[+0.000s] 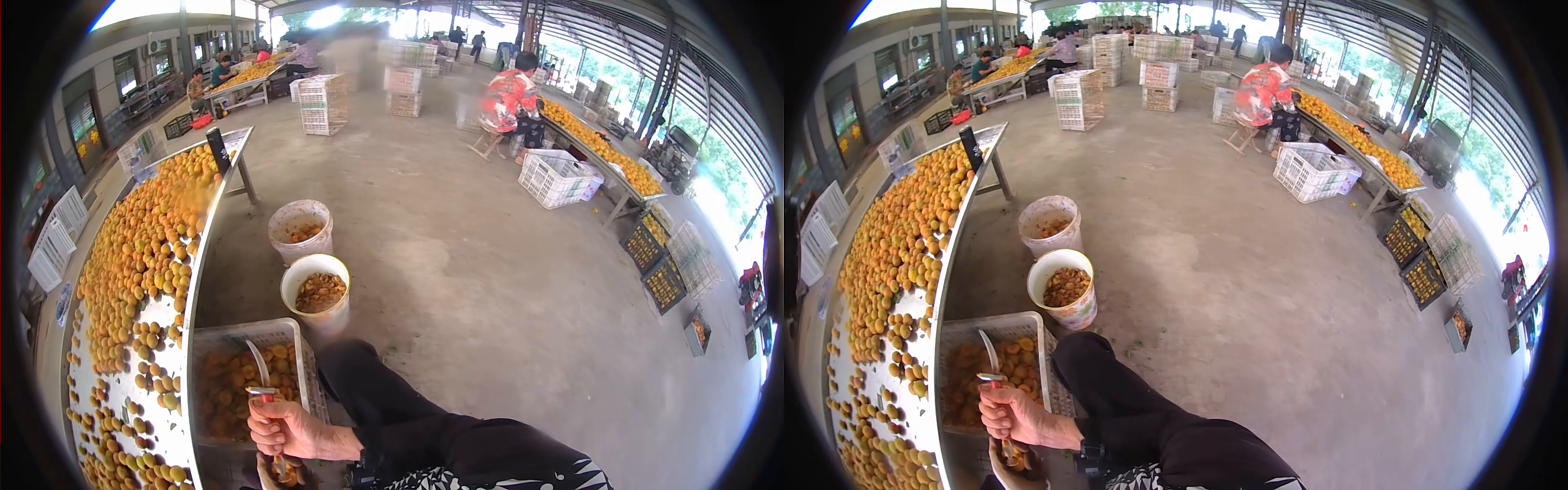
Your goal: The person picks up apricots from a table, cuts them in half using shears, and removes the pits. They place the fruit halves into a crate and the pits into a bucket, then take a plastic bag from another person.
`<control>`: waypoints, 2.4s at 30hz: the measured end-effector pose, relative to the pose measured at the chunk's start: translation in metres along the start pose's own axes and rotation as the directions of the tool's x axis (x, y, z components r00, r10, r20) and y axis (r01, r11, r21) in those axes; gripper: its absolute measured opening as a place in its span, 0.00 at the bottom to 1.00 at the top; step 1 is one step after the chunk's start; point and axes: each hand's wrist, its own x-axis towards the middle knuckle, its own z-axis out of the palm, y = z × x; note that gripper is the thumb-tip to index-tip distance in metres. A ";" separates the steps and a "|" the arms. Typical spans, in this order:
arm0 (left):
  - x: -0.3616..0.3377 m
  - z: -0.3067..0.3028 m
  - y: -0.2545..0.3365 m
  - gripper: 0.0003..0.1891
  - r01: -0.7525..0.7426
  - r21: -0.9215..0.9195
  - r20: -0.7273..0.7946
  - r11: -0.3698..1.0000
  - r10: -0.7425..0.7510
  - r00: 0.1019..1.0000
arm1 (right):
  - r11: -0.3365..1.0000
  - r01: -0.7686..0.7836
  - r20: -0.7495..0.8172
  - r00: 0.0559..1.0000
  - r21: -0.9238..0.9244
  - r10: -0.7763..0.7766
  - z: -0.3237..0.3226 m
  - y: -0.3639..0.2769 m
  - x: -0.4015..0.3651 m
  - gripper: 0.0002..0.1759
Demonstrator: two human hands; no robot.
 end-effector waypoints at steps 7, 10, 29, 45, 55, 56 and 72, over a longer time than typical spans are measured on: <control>0.005 -0.012 0.022 0.16 -0.110 0.063 0.104 0.992 0.103 0.989 | 0.080 0.083 0.090 0.992 -0.993 0.090 0.038 -0.010 -0.026 0.10; 0.017 -0.025 0.006 0.26 -0.232 0.045 0.100 0.972 0.226 0.969 | -0.398 0.363 0.371 0.927 -0.843 0.060 0.010 0.012 -0.043 0.14; -0.007 -0.049 -0.029 0.21 -0.139 0.144 -0.096 0.980 0.153 0.983 | 0.104 -0.085 -0.088 0.996 -0.991 -0.028 -0.016 0.017 -0.063 0.08; 0.205 -0.023 -0.034 0.14 -0.190 0.223 0.009 0.956 0.193 0.981 | 0.261 -0.235 -0.342 0.781 -0.936 -0.523 0.005 -0.070 -0.051 0.05; 0.188 -0.018 0.005 0.18 -0.375 0.471 -0.072 0.798 0.459 0.886 | -0.036 -0.267 -0.156 0.663 -0.963 -0.733 -0.054 -0.256 0.064 0.11; 0.164 -0.018 0.010 0.17 -0.455 0.493 0.020 0.741 0.514 0.858 | -0.036 -0.252 -0.153 0.689 -0.967 -0.708 -0.054 -0.252 0.066 0.11; -0.052 -0.250 0.152 0.10 0.016 0.989 -0.145 0.144 0.970 0.195 | 0.313 -0.676 -0.599 0.737 -0.667 0.314 -0.040 0.031 0.000 0.04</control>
